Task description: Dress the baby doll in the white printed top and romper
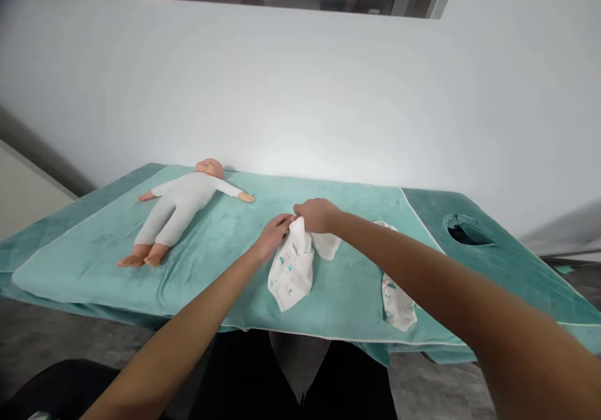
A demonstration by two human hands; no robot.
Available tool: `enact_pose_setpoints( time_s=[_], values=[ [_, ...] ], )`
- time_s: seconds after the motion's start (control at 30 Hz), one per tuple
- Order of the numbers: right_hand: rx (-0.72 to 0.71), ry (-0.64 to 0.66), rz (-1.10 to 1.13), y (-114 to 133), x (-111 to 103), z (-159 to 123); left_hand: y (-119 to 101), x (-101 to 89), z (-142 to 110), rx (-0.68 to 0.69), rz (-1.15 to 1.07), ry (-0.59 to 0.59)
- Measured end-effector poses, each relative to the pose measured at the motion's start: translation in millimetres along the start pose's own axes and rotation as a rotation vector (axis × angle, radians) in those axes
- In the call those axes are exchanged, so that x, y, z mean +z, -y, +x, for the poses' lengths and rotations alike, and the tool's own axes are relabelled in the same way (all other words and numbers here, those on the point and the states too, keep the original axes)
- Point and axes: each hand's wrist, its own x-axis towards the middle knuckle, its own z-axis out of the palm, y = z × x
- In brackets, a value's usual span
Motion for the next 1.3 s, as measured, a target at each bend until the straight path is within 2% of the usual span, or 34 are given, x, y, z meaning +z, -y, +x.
enact_pose_setpoints(
  time_s=[0.07,0.17,0.27,0.33,0.43,0.5,0.6,0.7,0.77,0.83,0.9,1.1,1.2,1.3],
  values=[
    [0.057,-0.061,0.023,2,-15,2,-30,4.6,-7,0.108,0.052,0.109],
    [0.122,-0.162,0.082,5,-36,3,-72,2.0,-15,0.185,0.131,0.135],
    [0.137,-0.278,0.181,9,-52,-3,-96,-6.7,-19,0.27,0.335,0.202],
    [0.109,-0.358,0.237,12,-57,-9,-105,-11.0,-21,0.367,0.576,0.18],
    [0.007,-0.418,0.281,15,-57,-17,-116,-15.7,-26,0.509,0.97,0.046],
    [-0.041,-0.377,0.293,17,-56,-21,-126,-20.5,-29,0.583,1.218,-0.016],
    [-0.018,-0.238,0.361,21,-60,-29,-147,-28.9,-32,0.758,1.54,-0.016],
    [-0.153,-0.102,0.571,30,-74,-35,-174,-31.2,-36,0.976,1.728,0.031],
    [-0.246,-0.081,0.73,36,-84,-37,-193,-28.8,-39,1.045,1.778,0.064],
    [-0.219,-0.117,0.853,40,-92,-37,-211,-26.6,-42,1.036,1.773,0.083],
    [-0.147,-0.169,0.933,41,-98,-34,-227,-27.8,-42,0.97,1.723,0.093],
    [0.023,-0.386,0.903,29,-121,-30,-268,-47.0,-38,0.604,1.409,0.182],
    [0.007,-0.428,0.892,25,-140,-36,-287,-50.9,-42,0.456,1.184,0.262],
    [-0.041,-0.434,0.817,20,-157,-42,-301,-48.9,-47,0.401,1.094,0.371]
  ],
)
